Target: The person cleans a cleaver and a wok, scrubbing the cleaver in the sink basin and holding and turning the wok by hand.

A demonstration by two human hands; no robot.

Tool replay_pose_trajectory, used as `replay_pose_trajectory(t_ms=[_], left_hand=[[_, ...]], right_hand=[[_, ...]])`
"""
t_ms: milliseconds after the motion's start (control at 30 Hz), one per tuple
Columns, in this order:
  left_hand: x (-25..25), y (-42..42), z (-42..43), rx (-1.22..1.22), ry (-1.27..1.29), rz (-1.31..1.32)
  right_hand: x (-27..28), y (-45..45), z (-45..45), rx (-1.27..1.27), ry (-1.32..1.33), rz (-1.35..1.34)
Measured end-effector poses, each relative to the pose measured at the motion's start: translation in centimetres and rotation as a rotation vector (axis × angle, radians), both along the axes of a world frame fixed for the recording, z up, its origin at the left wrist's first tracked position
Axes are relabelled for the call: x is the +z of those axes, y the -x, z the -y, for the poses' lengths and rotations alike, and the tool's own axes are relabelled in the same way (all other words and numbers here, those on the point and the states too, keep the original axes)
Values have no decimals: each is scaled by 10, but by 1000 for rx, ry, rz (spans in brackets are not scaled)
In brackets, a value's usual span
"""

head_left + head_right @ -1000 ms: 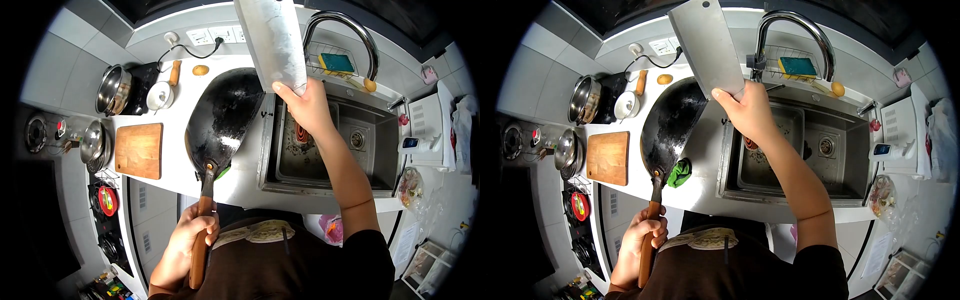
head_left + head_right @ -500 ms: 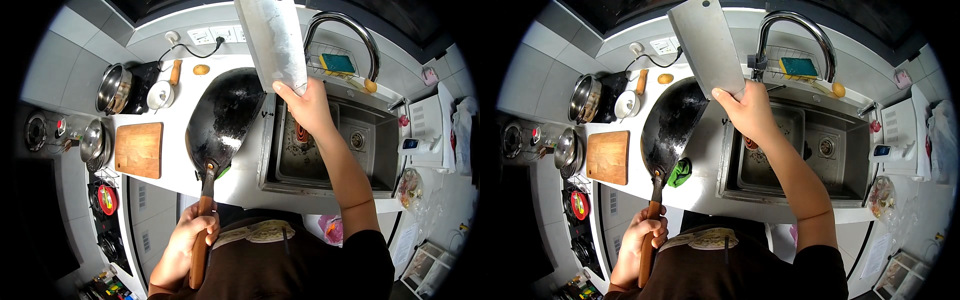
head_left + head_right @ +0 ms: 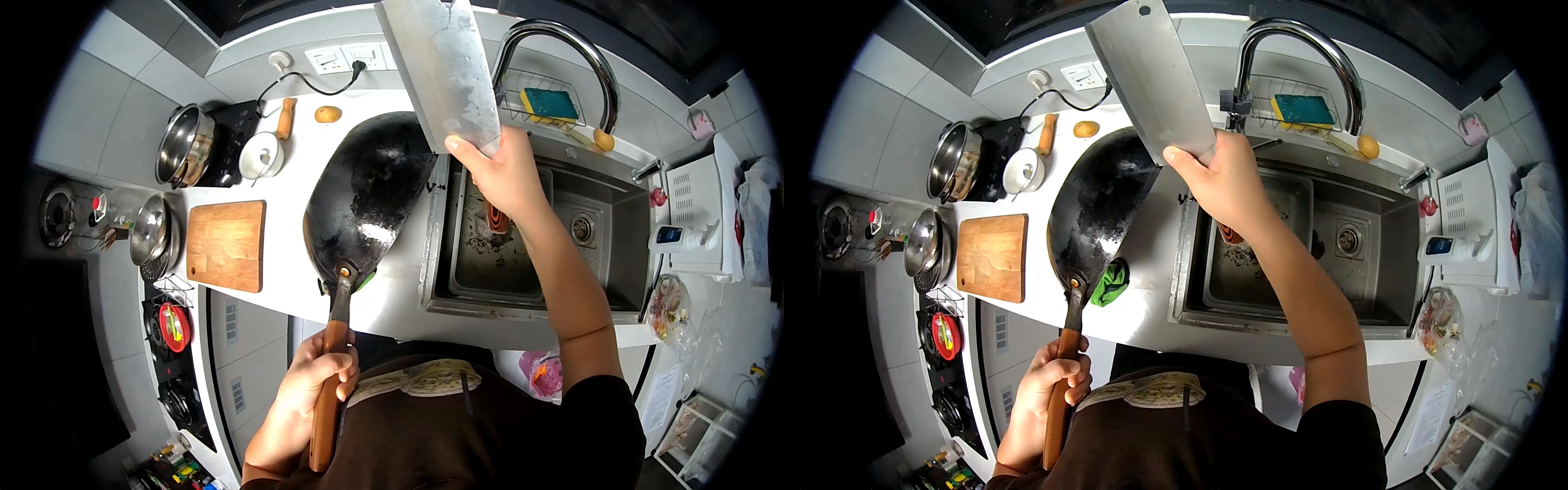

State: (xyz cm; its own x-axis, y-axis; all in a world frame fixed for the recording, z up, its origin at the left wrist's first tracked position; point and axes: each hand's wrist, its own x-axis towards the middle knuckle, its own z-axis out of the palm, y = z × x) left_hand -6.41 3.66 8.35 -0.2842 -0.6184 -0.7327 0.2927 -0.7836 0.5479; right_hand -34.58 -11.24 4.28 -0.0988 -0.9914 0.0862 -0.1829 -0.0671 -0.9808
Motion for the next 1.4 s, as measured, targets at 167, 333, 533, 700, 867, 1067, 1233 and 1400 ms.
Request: replay_pose_trajectory(t_ms=[167,333,533,700,867,1067,1233,1400], left_hand=[[-1,1,-1,-4,1,4],[-3,-1,0,3,-8,-70],[0,0,1,1,-11,-61],[0,1,1,0,-21,-57],[-1,3,1,-9,0,-22],[1,4,4,-16,-11,-26],[3,4,5,0,-26,-54],[5,6,4,-1,-32,-37]], right_hand=[[4,2,-6,19,-19,-26],[1,0,-15,36,32,-32],[-3,4,-6,-27,56,-15],[-3,-1,-17,9,59,-24],[-10,0,-14,-18,87,-3],[-4,-18,-40,20,114,0],[0,-26,-45,-60,140,-23],[-8,-17,-34,-95,148,-41]])
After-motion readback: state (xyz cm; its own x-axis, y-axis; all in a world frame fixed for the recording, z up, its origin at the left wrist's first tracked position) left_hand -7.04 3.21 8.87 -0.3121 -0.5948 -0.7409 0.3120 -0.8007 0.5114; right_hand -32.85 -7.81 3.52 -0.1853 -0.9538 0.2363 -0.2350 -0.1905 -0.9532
